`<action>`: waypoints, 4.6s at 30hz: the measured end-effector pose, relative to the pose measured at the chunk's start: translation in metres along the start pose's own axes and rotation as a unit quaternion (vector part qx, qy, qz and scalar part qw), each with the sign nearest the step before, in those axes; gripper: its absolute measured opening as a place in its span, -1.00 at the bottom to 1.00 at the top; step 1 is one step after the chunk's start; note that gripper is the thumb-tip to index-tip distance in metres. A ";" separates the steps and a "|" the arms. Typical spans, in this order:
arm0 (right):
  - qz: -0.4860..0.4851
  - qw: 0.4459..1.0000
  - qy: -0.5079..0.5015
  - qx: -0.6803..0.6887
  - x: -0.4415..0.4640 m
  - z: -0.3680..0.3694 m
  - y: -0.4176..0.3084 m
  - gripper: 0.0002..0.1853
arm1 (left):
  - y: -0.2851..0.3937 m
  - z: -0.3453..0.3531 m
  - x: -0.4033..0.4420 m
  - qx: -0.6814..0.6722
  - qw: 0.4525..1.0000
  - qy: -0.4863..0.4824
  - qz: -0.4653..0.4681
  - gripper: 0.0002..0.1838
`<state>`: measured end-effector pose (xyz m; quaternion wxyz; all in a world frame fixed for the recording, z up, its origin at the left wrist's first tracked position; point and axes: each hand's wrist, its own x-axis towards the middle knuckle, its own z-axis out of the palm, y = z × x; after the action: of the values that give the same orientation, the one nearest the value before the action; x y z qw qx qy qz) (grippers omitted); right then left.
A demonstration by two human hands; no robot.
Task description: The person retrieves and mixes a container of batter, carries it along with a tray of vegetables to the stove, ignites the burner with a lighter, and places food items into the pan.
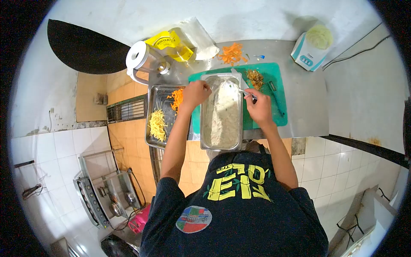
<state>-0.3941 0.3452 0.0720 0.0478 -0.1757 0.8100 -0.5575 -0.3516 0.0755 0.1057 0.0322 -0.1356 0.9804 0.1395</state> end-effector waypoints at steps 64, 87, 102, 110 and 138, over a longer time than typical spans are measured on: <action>-0.015 0.995 -0.086 -0.054 -0.010 0.007 -0.014 -0.77 | 0.033 0.021 -0.118 -0.576 0.791 0.101 -0.180 -0.78; -0.027 0.997 -0.070 -0.009 -0.006 0.005 -0.013 -0.76 | 0.031 0.035 -0.104 -0.500 0.841 0.160 -0.133 -0.81; 0.044 0.991 -0.091 0.091 -0.014 0.002 -0.006 -0.74 | 0.033 0.037 -0.103 -0.589 0.782 0.043 -0.201 -0.63; 0.085 0.983 -0.109 0.124 -0.026 0.005 0.021 -0.75 | 0.032 0.044 -0.112 -0.601 0.768 0.034 -0.218 -0.57; -0.099 0.990 -0.048 -0.085 -0.047 0.014 0.003 -0.89 | 0.048 0.043 -0.109 -0.601 0.779 -0.050 -0.170 -0.37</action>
<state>-0.3473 0.3499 0.0582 0.0158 -0.2847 0.8299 -0.4795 -0.2593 0.1600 0.0883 0.0168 -0.2845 0.6553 0.6996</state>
